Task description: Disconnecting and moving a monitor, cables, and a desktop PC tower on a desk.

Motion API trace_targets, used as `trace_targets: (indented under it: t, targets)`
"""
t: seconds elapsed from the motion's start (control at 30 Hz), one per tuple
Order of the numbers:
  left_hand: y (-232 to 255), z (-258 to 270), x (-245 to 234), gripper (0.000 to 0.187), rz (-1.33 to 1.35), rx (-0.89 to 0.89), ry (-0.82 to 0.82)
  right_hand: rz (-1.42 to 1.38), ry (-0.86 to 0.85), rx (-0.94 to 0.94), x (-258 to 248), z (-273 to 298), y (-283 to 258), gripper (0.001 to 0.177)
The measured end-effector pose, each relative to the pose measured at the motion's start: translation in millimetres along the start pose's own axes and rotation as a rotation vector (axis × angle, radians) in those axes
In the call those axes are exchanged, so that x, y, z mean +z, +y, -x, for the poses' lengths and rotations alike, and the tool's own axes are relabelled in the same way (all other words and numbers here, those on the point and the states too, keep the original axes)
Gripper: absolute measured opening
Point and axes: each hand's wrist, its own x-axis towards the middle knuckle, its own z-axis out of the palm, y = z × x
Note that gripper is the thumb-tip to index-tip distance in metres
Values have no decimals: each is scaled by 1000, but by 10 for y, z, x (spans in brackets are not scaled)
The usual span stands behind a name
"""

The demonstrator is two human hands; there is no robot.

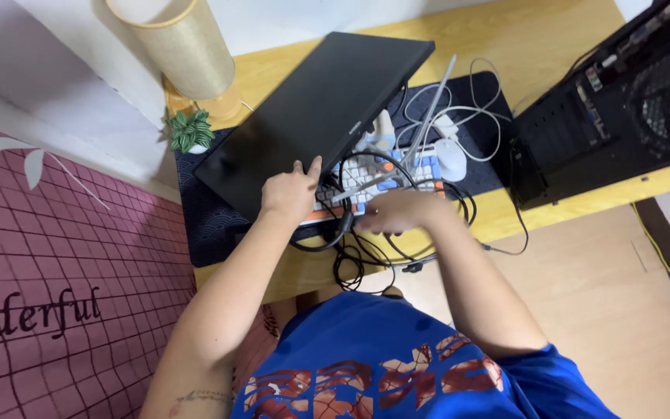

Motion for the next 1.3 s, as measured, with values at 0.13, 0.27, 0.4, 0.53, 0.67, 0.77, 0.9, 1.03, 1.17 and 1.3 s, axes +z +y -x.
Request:
trace_targets:
  t: [0.13, 0.27, 0.4, 0.53, 0.67, 0.77, 0.9, 1.03, 1.17, 1.3]
  targets:
    - [-5, 21, 9, 74, -5, -1, 17, -688, 303, -238, -339, -333, 394, 27]
    - [-2, 41, -7, 74, 6, -8, 6, -1483, 885, -329, -526, -1274, 640, 26]
    - [-10, 2, 55, 71, 33, -36, 15, -1501, 733, 75, -477, -2511, 1256, 37]
    - [-55, -55, 179, 70, 24, -29, 43, -1821, 427, 77, -618, -2415, 982, 29]
    - [-25, 28, 133, 71, 28, -37, 40, -1896, 314, 181, -572, -2650, 1120, 30]
    - [-17, 56, 59, 72, 49, -54, 23, -1871, 284, 220, -619, -2713, 1160, 29]
    - [-12, 70, -3, 73, -102, -15, 65, -1918, 169, 116, -678, -2766, 1214, 24]
    - [34, 92, 22, 73, -33, -14, 2, -1966, 176, 79, -661, -2789, 1230, 28]
    - [93, 80, 134, 71, 59, -23, 46, -2057, 225, 72, -633, -2838, 1328, 31]
    - [231, 161, 27, 67, 145, -52, 60, -2028, 288, -15, -617, -2555, 1283, 34]
